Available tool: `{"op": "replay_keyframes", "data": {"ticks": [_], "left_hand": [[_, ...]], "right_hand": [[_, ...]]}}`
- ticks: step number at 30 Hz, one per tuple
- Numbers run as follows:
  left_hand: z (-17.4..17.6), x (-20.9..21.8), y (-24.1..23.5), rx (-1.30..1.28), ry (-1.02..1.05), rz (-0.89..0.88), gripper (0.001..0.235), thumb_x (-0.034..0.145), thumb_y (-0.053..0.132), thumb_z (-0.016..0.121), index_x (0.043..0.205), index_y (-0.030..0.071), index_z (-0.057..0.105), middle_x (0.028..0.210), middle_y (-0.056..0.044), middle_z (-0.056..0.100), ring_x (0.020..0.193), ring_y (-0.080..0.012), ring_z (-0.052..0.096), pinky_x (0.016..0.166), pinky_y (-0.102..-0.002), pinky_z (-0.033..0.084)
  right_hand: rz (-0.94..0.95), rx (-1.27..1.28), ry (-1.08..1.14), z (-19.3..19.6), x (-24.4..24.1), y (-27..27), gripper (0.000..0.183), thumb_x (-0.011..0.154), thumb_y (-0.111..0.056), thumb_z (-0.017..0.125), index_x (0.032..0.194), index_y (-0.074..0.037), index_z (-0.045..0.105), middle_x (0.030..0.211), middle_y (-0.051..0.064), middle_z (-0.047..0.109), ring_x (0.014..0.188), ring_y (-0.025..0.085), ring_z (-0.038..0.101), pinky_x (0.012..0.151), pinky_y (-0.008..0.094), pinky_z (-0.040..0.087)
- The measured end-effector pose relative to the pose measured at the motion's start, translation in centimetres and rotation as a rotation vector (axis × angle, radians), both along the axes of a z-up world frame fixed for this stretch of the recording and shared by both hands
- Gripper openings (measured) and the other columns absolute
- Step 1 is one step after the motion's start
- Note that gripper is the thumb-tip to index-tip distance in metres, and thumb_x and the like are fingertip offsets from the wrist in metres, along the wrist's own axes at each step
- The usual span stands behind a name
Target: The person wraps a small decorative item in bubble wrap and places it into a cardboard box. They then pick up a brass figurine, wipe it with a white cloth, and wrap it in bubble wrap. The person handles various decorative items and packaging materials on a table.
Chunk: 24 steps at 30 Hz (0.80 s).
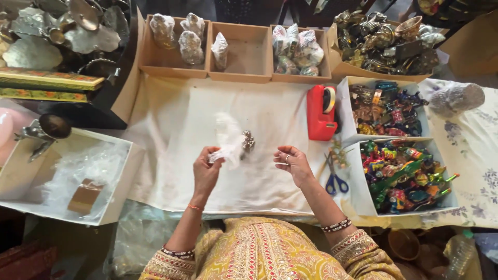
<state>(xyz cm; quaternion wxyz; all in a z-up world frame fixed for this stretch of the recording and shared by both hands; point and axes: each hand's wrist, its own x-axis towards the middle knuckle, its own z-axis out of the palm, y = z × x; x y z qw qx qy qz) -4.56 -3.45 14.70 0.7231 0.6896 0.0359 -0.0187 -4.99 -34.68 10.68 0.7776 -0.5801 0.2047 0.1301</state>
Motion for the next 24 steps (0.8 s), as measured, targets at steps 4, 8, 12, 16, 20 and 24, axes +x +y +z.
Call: {"op": "replay_keyframes", "data": {"ticks": [4,8,12,16,20,24], "left_hand": [[1.8,-0.1,-2.9,0.237,-0.037,0.091,0.019,0.089,0.004,0.075,0.108,0.005,0.07,0.094,-0.004,0.073,0.077,-0.0098,0.064,0.065,-0.025,0.051],[0.6,-0.7,-7.3,0.463,-0.305,0.037,0.027,0.074,0.006,0.081,0.099,0.006,0.07,0.104,-0.006,0.073,0.098,-0.0211,0.069,0.081,-0.033,0.057],[0.9,-1.5,-10.3,0.451,-0.176,-0.163,0.038,0.081,0.004,0.072,0.118,0.011,0.067,0.115,-0.008,0.073,0.11,-0.026,0.071,0.095,-0.036,0.055],[-0.1,-1.2,-10.7,0.272,-0.14,-0.186,0.054,0.082,0.006,0.065,0.135,0.011,0.056,0.121,-0.009,0.071,0.12,-0.0238,0.07,0.101,-0.037,0.055],[-0.9,-1.0,-11.0,0.476,-0.195,0.167,0.069,0.081,0.011,0.078,0.142,0.002,0.048,0.133,-0.019,0.061,0.125,-0.0279,0.057,0.103,-0.042,0.048],[-1.6,-1.0,-12.2,-0.129,0.53,0.183,0.077,0.088,0.02,0.076,0.149,0.018,0.03,0.132,-0.004,0.056,0.107,-0.0202,0.061,0.079,-0.036,0.053]], "right_hand": [[0.018,-0.004,0.003,0.1,-0.5,-0.1,0.021,0.1,-0.014,0.061,0.12,-0.006,0.064,0.103,0.009,0.074,0.091,0.021,0.072,0.079,0.036,0.061],[0.298,0.037,-0.098,1.6,-1.1,2.6,0.032,0.095,-0.012,0.062,0.128,-0.014,0.06,0.114,0.004,0.071,0.101,0.017,0.07,0.08,0.034,0.061],[0.401,0.048,-0.186,-2.3,-0.9,2.2,0.033,0.097,-0.01,0.062,0.13,-0.012,0.061,0.12,0.002,0.069,0.11,0.014,0.067,0.085,0.036,0.061],[0.316,0.14,-0.153,-1.3,-0.1,-0.4,0.026,0.1,-0.013,0.059,0.125,-0.007,0.065,0.116,0.005,0.072,0.109,0.016,0.069,0.084,0.038,0.062],[0.272,0.301,-0.076,0.0,0.6,-2.9,0.022,0.103,-0.022,0.059,0.119,-0.007,0.066,0.108,0.005,0.073,0.104,0.018,0.072,0.081,0.038,0.061],[0.263,0.369,-0.04,-1.1,0.6,-4.1,0.02,0.1,-0.021,0.061,0.115,-0.011,0.069,0.102,0.001,0.072,0.101,0.018,0.072,0.079,0.038,0.06]]}}
